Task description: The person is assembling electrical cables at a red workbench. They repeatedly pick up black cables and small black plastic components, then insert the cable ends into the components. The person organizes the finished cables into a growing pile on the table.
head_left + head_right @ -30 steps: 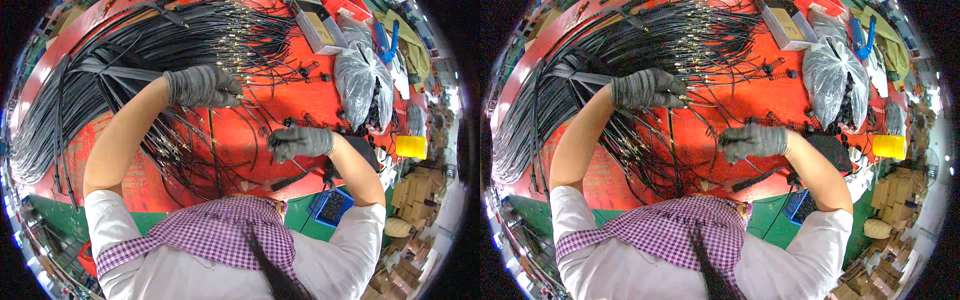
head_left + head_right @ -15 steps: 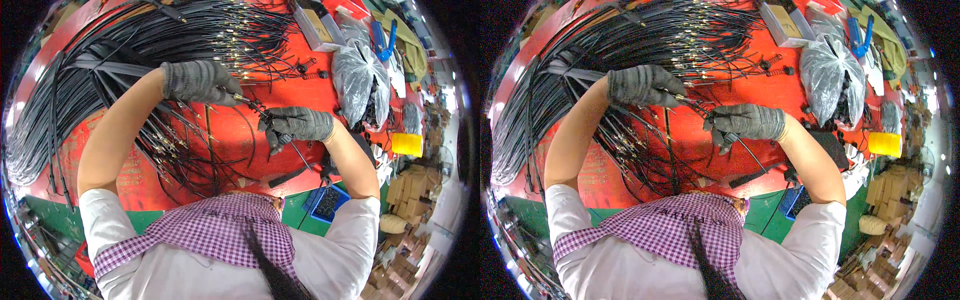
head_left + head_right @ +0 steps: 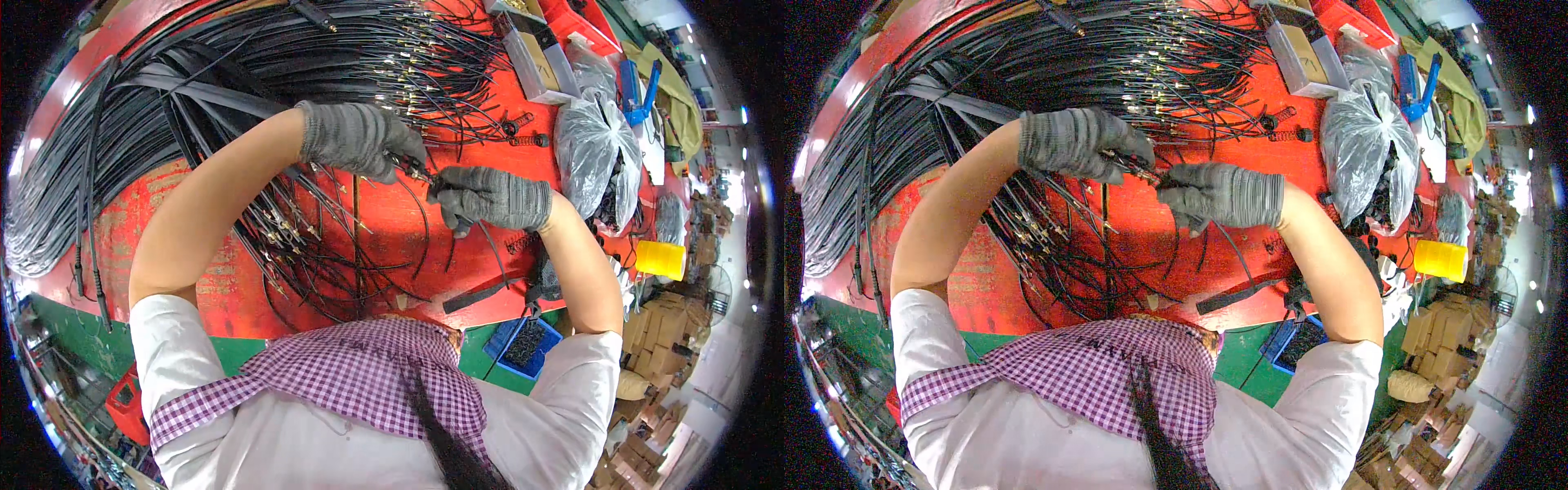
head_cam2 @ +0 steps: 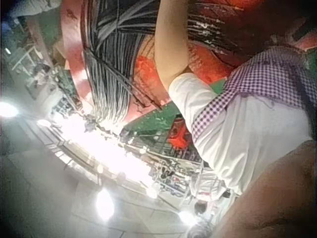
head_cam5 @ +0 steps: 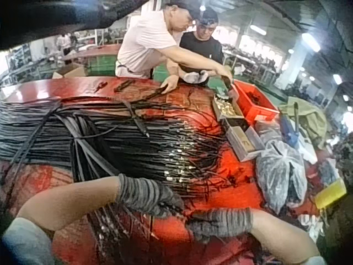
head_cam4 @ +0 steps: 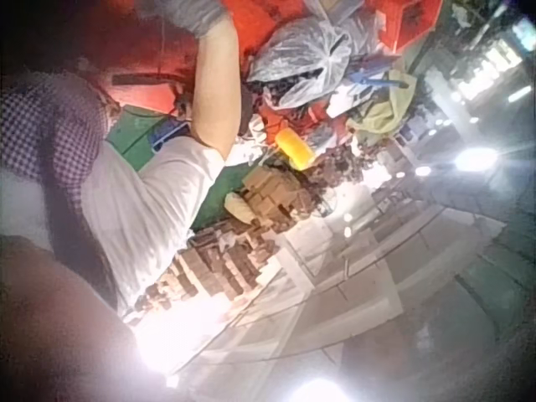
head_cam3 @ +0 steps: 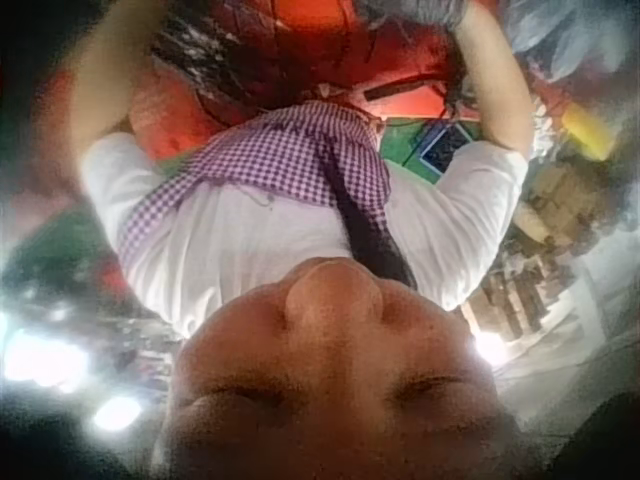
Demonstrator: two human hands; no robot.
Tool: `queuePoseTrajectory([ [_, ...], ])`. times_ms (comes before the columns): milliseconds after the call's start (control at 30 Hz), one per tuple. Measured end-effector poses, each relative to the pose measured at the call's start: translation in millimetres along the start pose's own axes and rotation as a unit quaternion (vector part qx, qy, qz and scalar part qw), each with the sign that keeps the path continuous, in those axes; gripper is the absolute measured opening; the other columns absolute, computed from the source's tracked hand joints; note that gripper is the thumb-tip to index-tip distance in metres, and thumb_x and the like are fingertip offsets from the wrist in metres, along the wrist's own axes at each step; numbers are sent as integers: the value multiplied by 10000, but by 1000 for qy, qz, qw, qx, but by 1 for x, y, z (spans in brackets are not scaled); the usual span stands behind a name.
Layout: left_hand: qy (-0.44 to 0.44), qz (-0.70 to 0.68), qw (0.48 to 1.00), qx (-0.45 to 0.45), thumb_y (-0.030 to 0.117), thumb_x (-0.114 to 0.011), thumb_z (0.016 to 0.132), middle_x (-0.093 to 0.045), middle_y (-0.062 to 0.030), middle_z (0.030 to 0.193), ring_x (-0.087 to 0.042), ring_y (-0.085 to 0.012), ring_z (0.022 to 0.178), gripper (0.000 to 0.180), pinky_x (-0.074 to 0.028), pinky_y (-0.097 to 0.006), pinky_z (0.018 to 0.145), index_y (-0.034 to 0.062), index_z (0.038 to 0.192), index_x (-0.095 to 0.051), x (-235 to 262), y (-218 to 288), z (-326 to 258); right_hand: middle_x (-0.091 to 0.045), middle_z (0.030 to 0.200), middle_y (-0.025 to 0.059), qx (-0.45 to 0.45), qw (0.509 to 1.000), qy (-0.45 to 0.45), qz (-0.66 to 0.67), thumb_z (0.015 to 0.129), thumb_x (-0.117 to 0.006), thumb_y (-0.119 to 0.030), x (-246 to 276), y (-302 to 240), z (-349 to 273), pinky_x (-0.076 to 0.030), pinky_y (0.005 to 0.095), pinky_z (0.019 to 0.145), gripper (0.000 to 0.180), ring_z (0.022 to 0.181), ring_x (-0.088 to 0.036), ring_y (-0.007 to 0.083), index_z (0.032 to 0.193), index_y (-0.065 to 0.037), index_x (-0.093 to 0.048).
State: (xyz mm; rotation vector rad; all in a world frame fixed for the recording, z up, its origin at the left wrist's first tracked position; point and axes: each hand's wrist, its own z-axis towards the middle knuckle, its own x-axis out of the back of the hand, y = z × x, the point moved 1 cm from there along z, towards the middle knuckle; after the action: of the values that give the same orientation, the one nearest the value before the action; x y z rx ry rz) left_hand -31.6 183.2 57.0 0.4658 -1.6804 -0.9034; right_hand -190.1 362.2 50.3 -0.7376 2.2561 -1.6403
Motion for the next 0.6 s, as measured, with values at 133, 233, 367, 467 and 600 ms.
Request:
queuePoseTrajectory([
  [133,56,107,984,130,235,-613,773,-578,-145,1034,-544,-292,984,399,-425,-360,858,66,1121,-518,-5,-8,-18,-563,767,75,-186,975,13,119,906,-445,-254,6,-30,16,-493,296,623,336,675,-604,169,1113,10,-458],
  [233,165,152,973,46,162,-613,769,-582,-144,1012,-554,-304,974,360,-441,-370,844,70,1105,-523,-10,-22,-26,-562,750,79,-44,994,1,103,904,-440,-255,10,-17,19,-516,318,622,338,660,-610,175,1114,9,-474],
  [367,259,126,957,32,138,-619,757,-597,-122,991,-578,-302,927,356,-473,-355,803,48,1089,-530,-12,-22,-41,-555,736,83,-68,977,-11,201,891,-457,-251,15,-27,35,-530,317,617,337,621,-616,181,1103,4,-514],
  [467,259,156,953,-8,123,-635,746,-600,-124,939,-586,-303,861,327,-484,-352,742,77,1061,-559,-9,-19,-45,-551,731,80,-117,968,4,223,886,-470,-278,14,-39,36,-525,301,606,366,608,-614,175,1119,1,-514],
  [600,238,177,955,-16,172,-603,778,-598,-113,906,-590,-289,803,276,-482,-354,706,83,1039,-590,-11,-24,-52,-550,735,77,-170,975,46,133,894,-459,-331,9,-47,39,-512,280,592,396,621,-597,158,1110,0,-483],
])
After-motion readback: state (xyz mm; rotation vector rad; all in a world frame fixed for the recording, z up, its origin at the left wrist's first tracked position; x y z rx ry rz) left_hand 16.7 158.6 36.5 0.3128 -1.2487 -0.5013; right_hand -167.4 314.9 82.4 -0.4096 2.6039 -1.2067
